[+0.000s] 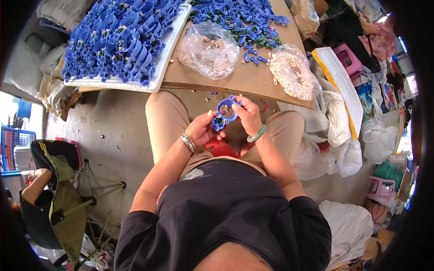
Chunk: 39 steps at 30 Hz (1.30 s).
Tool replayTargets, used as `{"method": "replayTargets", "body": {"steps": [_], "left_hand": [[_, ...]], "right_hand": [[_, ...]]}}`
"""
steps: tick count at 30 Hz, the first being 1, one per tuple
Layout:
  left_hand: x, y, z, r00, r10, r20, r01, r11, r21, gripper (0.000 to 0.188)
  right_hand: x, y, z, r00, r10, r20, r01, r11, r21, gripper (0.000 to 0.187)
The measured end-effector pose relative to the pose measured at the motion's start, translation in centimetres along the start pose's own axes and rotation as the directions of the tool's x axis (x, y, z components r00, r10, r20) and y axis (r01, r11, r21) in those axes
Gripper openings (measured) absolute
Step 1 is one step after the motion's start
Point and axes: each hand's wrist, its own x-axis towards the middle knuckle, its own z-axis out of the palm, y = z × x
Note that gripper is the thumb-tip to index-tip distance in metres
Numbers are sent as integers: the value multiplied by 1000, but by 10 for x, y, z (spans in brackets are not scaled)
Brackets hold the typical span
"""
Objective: The recorder is assembling blue plastic toy components and inserting small white pieces by hand.
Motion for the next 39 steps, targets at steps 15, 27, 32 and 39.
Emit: {"method": "replayTargets", "body": {"steps": [15, 27, 32, 39], "left_hand": [[0, 2, 37, 556, 544, 629, -199, -647, 736, 45], [8, -12, 22, 559, 639, 528, -210, -507, 836, 28], [5, -17, 14, 652, 648, 394, -183, -370, 911, 28], [9, -6, 23, 550, 640, 536, -231, -500, 834, 35]], "right_hand": [[7, -1, 6, 982, 69, -175, -63, 997, 41, 19], [2, 13, 9, 990, 94, -106, -93, 996, 15, 25], [-3, 14, 7, 989, 118, -85, -125, 989, -74, 27], [-3, 4, 13, 990, 84, -110, -68, 988, 141, 26]]}}
